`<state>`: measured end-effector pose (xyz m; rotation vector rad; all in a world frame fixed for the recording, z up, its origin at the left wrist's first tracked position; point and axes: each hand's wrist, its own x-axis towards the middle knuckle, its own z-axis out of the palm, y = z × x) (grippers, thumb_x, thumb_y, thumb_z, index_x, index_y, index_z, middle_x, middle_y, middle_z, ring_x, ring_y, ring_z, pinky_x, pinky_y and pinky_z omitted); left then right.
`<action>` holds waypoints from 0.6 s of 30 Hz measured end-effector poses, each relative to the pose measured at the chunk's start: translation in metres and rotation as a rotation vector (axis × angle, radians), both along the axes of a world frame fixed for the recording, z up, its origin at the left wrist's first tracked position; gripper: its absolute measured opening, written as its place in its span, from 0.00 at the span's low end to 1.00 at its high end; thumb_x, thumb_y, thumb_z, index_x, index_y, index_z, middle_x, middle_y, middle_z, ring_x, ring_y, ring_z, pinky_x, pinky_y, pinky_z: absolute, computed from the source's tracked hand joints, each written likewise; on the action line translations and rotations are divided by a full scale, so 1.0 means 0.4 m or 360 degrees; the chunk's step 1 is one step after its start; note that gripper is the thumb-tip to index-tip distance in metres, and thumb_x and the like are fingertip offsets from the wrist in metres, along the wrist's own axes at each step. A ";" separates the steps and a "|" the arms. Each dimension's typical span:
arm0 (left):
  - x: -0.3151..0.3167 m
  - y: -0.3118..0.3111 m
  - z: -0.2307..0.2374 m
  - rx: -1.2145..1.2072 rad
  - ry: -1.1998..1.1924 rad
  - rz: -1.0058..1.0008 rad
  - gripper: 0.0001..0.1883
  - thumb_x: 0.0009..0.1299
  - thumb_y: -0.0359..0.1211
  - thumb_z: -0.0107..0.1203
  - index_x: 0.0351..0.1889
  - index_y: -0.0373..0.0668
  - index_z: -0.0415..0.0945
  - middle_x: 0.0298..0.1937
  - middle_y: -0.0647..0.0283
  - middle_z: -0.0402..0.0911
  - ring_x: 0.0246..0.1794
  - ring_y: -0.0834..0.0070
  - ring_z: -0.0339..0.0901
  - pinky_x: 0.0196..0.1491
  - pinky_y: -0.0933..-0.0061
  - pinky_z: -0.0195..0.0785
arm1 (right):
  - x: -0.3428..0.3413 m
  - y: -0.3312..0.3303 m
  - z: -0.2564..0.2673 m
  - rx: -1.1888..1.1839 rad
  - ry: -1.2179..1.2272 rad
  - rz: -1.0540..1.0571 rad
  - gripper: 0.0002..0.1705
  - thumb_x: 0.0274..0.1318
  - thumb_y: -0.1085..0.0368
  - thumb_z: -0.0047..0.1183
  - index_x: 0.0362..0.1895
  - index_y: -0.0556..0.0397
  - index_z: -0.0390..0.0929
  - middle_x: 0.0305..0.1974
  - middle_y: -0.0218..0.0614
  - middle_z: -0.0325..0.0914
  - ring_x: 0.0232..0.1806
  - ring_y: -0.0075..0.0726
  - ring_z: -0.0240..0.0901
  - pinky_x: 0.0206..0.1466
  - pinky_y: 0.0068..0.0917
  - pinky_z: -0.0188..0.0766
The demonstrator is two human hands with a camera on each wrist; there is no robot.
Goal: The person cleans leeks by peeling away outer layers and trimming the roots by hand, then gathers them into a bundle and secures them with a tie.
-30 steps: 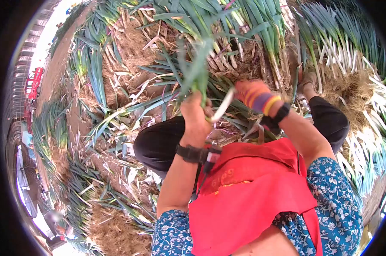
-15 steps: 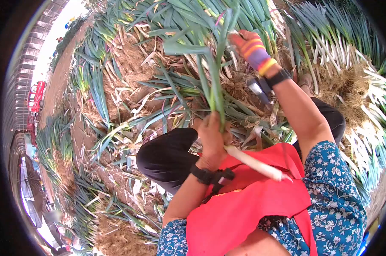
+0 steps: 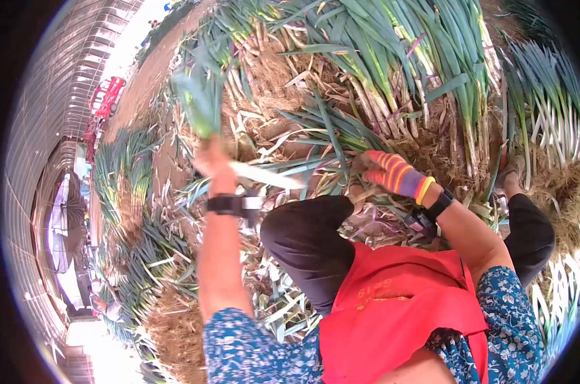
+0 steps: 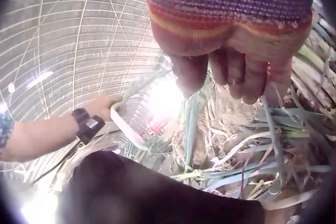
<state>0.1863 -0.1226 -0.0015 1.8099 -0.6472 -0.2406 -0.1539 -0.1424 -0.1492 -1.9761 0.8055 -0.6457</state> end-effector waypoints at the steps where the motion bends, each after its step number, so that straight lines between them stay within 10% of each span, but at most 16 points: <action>1: 0.105 0.018 0.017 0.0188 -0.0235 0.0036 0.13 0.66 0.35 0.52 0.43 0.35 0.72 0.34 0.59 0.75 0.24 0.73 0.71 0.26 0.74 0.65 | 0.019 -0.005 -0.019 -0.0211 0.0027 0.0007 0.31 0.47 0.54 0.57 0.55 0.52 0.67 0.47 0.49 0.73 0.50 0.52 0.69 0.52 0.37 0.66; 5: 0.284 0.059 -0.012 0.0578 0.0014 -0.0710 0.20 0.66 0.33 0.52 0.53 0.32 0.66 0.47 0.57 0.73 0.41 0.71 0.74 0.41 0.73 0.67 | 0.011 0.015 -0.076 -0.0252 0.0078 -0.0089 0.28 0.50 0.48 0.50 0.52 0.52 0.70 0.42 0.48 0.76 0.47 0.50 0.71 0.48 0.40 0.68; 10: -0.316 -0.108 0.029 0.0217 0.0454 -0.1452 0.14 0.67 0.29 0.50 0.47 0.30 0.71 0.40 0.57 0.77 0.41 0.71 0.77 0.44 0.79 0.73 | -0.150 -0.026 -0.283 0.0400 0.0585 -0.0440 0.29 0.45 0.54 0.54 0.51 0.54 0.71 0.42 0.53 0.74 0.46 0.55 0.71 0.48 0.41 0.67; 13: -0.560 -0.172 0.028 0.0226 0.0861 -0.1731 0.15 0.68 0.32 0.51 0.49 0.32 0.70 0.44 0.54 0.77 0.41 0.67 0.77 0.46 0.73 0.72 | -0.367 -0.096 -0.518 -0.0019 0.0455 -0.1088 0.28 0.42 0.54 0.55 0.50 0.53 0.72 0.45 0.51 0.74 0.47 0.53 0.70 0.51 0.37 0.68; 18: -0.761 -0.188 -0.089 0.0855 0.1254 -0.1940 0.12 0.68 0.32 0.50 0.43 0.31 0.72 0.39 0.55 0.78 0.35 0.69 0.78 0.38 0.69 0.74 | -0.634 -0.230 -0.425 0.0380 0.1031 -0.1575 0.39 0.46 0.50 0.56 0.61 0.52 0.61 0.60 0.52 0.61 0.59 0.54 0.62 0.59 0.39 0.62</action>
